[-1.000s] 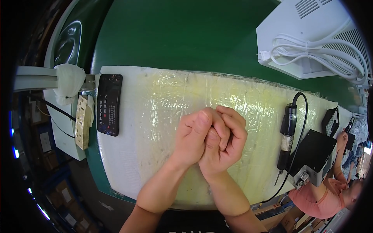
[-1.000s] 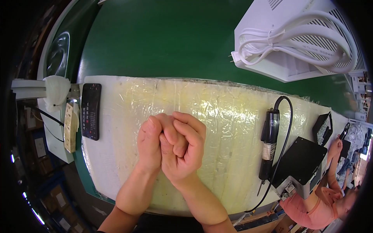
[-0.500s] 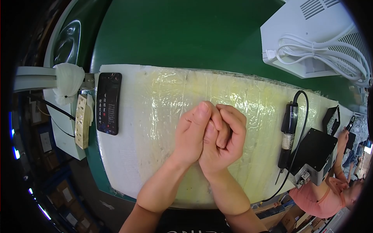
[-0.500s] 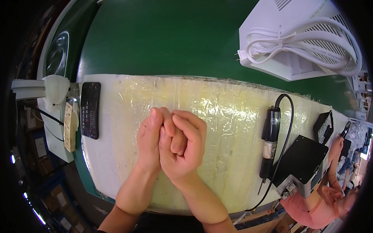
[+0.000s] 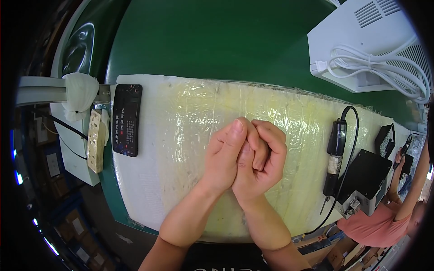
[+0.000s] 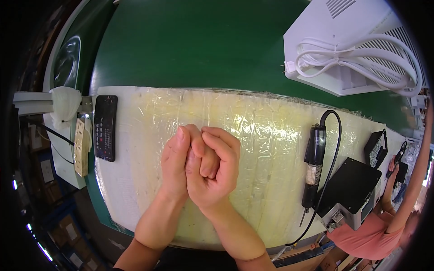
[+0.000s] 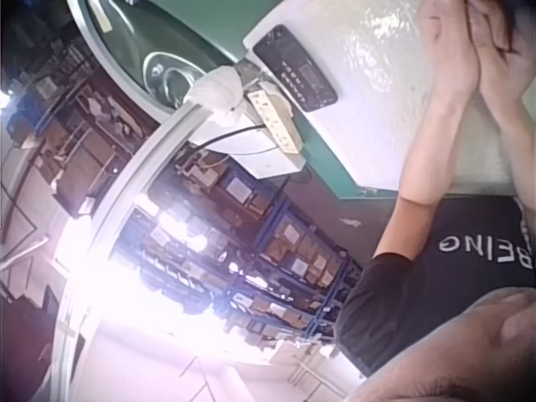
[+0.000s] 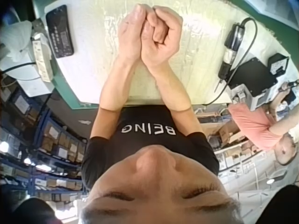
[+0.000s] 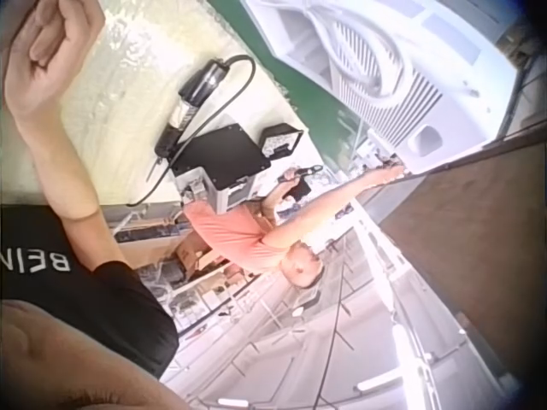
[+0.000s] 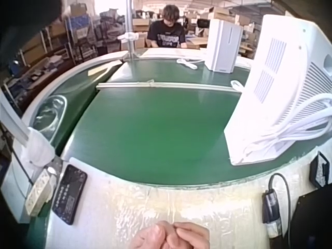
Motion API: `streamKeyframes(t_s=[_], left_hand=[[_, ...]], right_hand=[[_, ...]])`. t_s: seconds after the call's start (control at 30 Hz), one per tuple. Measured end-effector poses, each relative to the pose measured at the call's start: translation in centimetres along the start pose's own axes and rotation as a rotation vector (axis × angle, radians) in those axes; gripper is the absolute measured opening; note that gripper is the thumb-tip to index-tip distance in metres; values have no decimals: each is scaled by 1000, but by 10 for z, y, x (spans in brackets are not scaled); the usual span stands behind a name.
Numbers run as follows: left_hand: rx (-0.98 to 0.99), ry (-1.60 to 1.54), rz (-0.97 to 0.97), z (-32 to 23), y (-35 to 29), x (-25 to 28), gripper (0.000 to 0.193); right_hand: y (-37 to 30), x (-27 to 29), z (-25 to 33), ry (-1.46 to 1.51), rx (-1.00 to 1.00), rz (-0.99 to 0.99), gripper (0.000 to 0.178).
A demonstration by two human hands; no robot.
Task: Assembling plastic housing units for electronic devices on a production line using an electric screwdriver.
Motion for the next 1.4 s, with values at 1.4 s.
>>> streamKeyframes(t_s=[1.4], left_hand=[[-50,-254,44,4,-3,1,37]], right_hand=[[-1,1,10,38,101,-6,36]])
Point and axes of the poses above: each hand's wrist, its own y-axis towards the middle knuckle, its own x-axis out of the back of the hand, z = x × y, the point moved 2 cm from there along y, towards the middle knuckle, and after that the axes turned 14 degrees about -x, right-handed, at the moved point
